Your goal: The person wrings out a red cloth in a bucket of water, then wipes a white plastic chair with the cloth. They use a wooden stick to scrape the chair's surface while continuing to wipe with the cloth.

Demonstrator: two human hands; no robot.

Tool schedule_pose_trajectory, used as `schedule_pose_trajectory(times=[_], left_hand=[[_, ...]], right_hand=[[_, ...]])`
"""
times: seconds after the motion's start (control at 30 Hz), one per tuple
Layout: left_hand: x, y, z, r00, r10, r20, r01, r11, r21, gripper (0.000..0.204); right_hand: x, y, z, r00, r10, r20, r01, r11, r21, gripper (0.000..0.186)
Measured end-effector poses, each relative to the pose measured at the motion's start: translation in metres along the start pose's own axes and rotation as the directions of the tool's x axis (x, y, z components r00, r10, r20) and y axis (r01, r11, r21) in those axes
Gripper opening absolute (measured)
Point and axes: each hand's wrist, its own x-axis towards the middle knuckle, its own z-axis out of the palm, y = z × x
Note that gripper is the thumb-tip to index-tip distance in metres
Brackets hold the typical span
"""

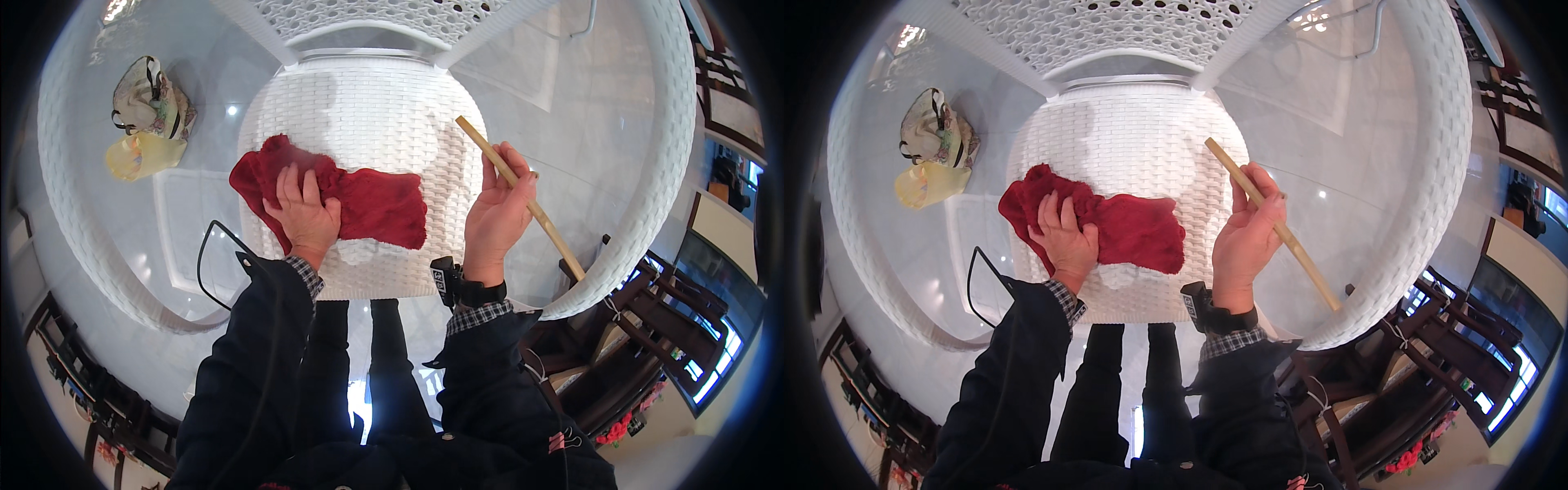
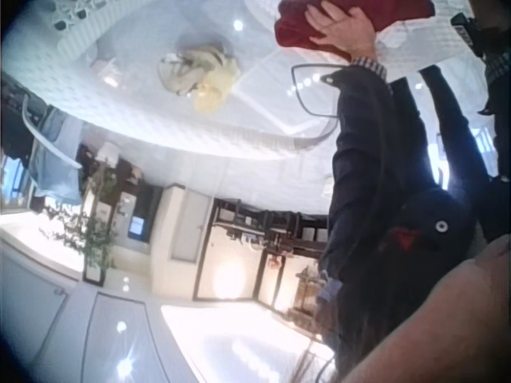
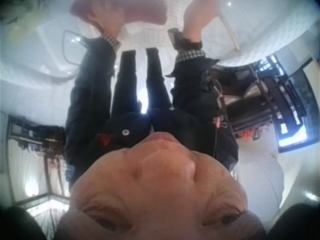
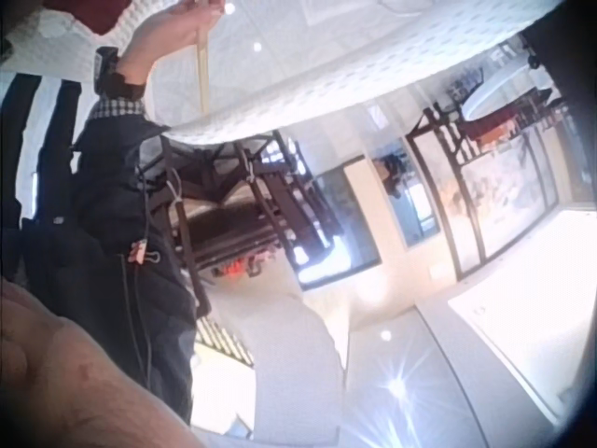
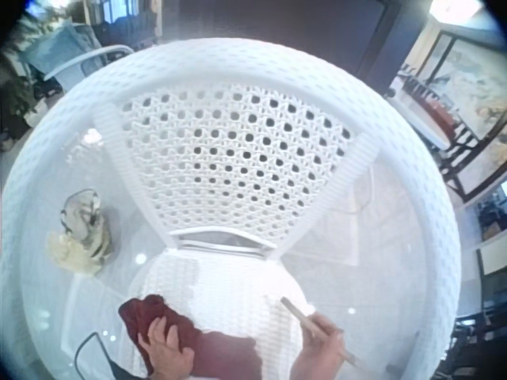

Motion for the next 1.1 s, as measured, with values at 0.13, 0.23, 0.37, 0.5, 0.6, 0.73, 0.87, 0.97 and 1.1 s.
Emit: schedule_pose_trajectory(times=[0.13, 0.23, 0.37, 0.5, 0.6, 0.73, 0.87, 0.97, 1.1], left_hand=[[0.0, 0.0, -0.002, 0.999, -0.02, 0.042, 0.02, 1.0, -0.001, 0.057], [-0.001, 0.0, -0.002, 0.999, -0.026, 0.045, 0.027, 1.0, -0.011, 0.056], [-0.001, 0.0, 0.0, 1.0, -0.012, 0.029, 0.012, 1.0, -0.001, 0.056], [0.001, 0.001, -0.004, 0.999, -0.018, 0.05, 0.018, 1.0, 0.002, 0.058], [0.007, 0.008, -0.01, 0.995, -0.064, 0.075, 0.068, 0.996, -0.06, 0.059], [0.039, 0.032, -0.002, 0.946, -0.283, 0.155, 0.294, 0.954, -0.051, 0.056], [0.102, 0.044, 0.018, 0.992, -0.125, 0.007, 0.125, 0.99, -0.062, 0.06], [0.126, 0.059, 0.023, 0.991, -0.101, 0.092, 0.107, 0.992, -0.06, 0.065], [0.137, 0.109, 0.03, 0.973, 0.017, 0.232, 0.01, 0.993, -0.117, 0.069]], right_hand=[[0.002, -0.001, 0.002, 0.993, 0.087, -0.083, -0.076, 0.989, 0.128, 0.047], [-0.002, 0.003, -0.005, 0.989, 0.107, -0.106, -0.088, 0.982, 0.17, 0.045], [-0.007, 0.01, -0.017, 1.0, -0.015, -0.02, 0.006, 0.932, -0.363, 0.035], [-0.031, 0.016, -0.012, 0.979, -0.047, 0.197, 0.186, 0.595, -0.782, 0.021], [-0.07, 0.022, 0.001, 0.847, 0.117, 0.519, 0.412, 0.473, -0.779, 0.019], [-0.082, 0.033, -0.01, 0.865, 0.223, 0.449, 0.377, 0.303, -0.875, 0.025], [-0.039, 0.041, -0.057, 0.94, -0.129, 0.317, 0.324, 0.037, -0.945, 0.022], [-0.029, 0.051, -0.084, 0.997, 0.039, 0.068, 0.058, 0.204, -0.977, 0.031], [-0.048, 0.076, -0.092, 0.997, -0.042, -0.067, -0.053, 0.27, -0.961, 0.042]])
